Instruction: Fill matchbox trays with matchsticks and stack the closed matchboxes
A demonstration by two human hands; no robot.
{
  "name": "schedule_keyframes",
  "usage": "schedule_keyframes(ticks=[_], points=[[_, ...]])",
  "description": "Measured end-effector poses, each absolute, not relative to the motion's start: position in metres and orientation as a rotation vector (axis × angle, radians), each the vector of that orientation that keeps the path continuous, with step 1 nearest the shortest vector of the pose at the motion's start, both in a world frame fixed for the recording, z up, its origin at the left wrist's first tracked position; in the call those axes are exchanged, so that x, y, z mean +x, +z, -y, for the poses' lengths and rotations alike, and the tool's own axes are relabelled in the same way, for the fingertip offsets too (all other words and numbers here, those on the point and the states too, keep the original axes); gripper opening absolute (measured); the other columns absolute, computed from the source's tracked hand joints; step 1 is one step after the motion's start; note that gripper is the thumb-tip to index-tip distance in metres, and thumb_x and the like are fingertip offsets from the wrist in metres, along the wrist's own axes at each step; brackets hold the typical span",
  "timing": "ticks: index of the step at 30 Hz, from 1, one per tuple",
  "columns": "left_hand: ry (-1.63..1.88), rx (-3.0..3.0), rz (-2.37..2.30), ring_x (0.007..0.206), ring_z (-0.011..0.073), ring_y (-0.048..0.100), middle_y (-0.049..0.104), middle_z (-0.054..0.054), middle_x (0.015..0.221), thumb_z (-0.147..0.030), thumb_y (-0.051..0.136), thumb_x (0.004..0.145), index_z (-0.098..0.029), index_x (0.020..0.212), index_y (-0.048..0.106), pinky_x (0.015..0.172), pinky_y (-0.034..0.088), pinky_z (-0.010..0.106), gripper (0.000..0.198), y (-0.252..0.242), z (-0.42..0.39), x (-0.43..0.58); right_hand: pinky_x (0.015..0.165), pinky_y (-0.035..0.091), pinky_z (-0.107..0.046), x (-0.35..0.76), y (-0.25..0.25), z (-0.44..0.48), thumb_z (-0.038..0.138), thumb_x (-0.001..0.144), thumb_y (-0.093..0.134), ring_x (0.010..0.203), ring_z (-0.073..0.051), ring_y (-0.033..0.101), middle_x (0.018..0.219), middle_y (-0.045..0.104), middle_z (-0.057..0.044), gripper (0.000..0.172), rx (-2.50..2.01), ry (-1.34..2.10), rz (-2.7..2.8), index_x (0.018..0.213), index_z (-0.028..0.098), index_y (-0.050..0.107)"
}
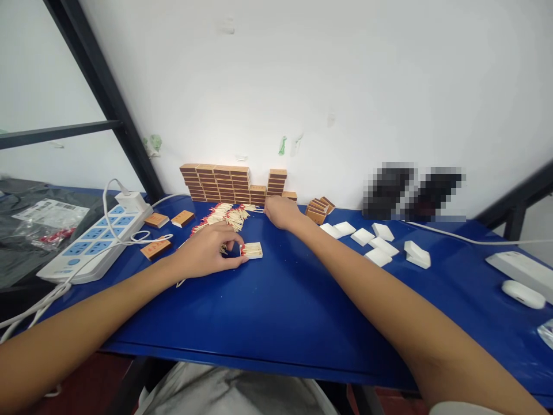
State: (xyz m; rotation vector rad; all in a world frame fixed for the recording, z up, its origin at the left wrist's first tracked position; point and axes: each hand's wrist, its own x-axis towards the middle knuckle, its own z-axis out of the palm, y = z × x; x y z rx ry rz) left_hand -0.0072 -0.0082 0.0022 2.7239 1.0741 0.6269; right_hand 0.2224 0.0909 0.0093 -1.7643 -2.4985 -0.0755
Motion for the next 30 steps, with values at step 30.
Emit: schedule_keyframes(ticks=[30], points=[[0.662,2.711,-1.069,0.078,0.0200,0.059,0.063,0.001,0.076,-0.043,0.077,0.085,-0.021,0.088,0.071,0.071,0.043,0.032,0.023,-0.002,0.008,-0.006,0.068,0.036,-0.028,0.228,0.027,0.015,0.028,0.104,0.051,0.082,-0.020,0.063,0.097,0.073,-0.008,0.016,-1.382,0.350,2.743,0.102,0.020,0.064]])
